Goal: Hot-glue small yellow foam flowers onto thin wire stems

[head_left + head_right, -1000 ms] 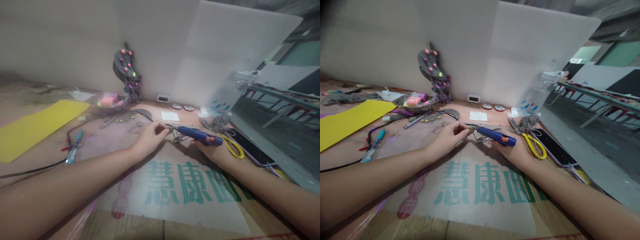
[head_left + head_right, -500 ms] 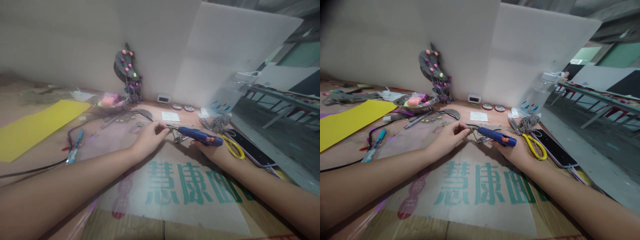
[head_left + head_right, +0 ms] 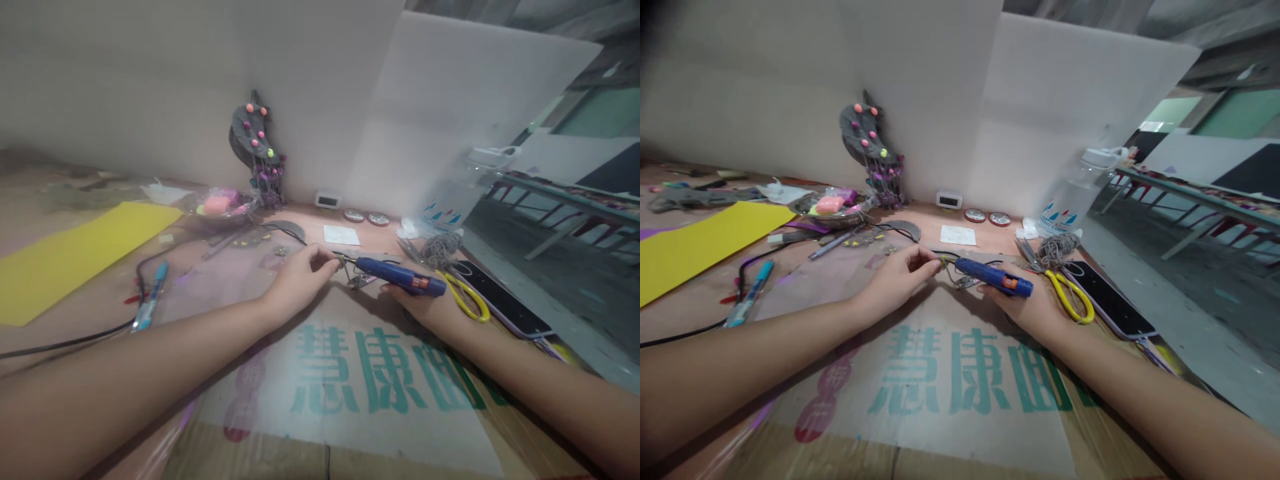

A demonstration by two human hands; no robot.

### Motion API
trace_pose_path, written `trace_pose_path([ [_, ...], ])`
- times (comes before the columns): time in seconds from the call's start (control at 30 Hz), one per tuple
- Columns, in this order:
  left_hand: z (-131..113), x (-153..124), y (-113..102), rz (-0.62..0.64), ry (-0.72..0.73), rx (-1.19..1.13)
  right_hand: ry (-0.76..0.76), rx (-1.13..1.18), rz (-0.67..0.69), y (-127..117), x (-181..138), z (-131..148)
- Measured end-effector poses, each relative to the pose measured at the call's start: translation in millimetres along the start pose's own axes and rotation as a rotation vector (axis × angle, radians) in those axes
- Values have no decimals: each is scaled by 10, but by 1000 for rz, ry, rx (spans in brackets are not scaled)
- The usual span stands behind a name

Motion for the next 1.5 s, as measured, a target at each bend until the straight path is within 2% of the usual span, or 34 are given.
trace_pose_path([
  [0.23, 13, 15, 3, -24, -18, 18, 18, 38, -12, 9, 2, -2],
  [0.5, -37, -8, 24, -35, -54, -16, 93, 180, -160, -166, 102, -8],
  [0.67, -29, 1, 28, -11, -35, -48, 70, 322, -220, -323, 317, -12],
  [0.73, -22, 2, 28, -3, -31, -44, 49, 297, -184, -341, 488, -44],
  [0.83, -17, -1, 29, 1, -29, -38, 57, 225, -57, -244, 800, -188],
  [0.9, -17, 0, 32, 3, -29, -31, 70, 214, 42, -97, 987, -329],
  [0.97, -14, 3, 35, 3, -36, -23, 131, 185, 81, 80, 1119, -476],
  [1.13, -12, 11, 39, -7, -54, -18, 208, 156, 120, 426, 1226, -725],
  [1.27, -26, 9, 30, -2, -73, -25, 221, 150, 167, 411, 1191, -806],
  [1.33, -31, 8, 23, -7, -69, -26, 241, 129, 134, 302, 1124, -795],
  [1.4, -31, 7, 19, -8, -62, -26, 240, 44, 25, 154, 1013, -720],
  [1.47, -24, 8, 20, -2, -50, -25, 151, -96, -138, 9, 870, -558],
  [1.5, -19, 9, 21, -1, -42, -23, 111, -98, -171, -42, 794, -449],
])
Point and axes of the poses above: each hand's wrist, its own x-axis towards the middle knuckle, its own y-axis out of the palm, z = x × y, the point moved 1 cm from there along x, towards the middle knuckle, and after that the axes turned 7 degrees about -y, right-handed, at the moved point
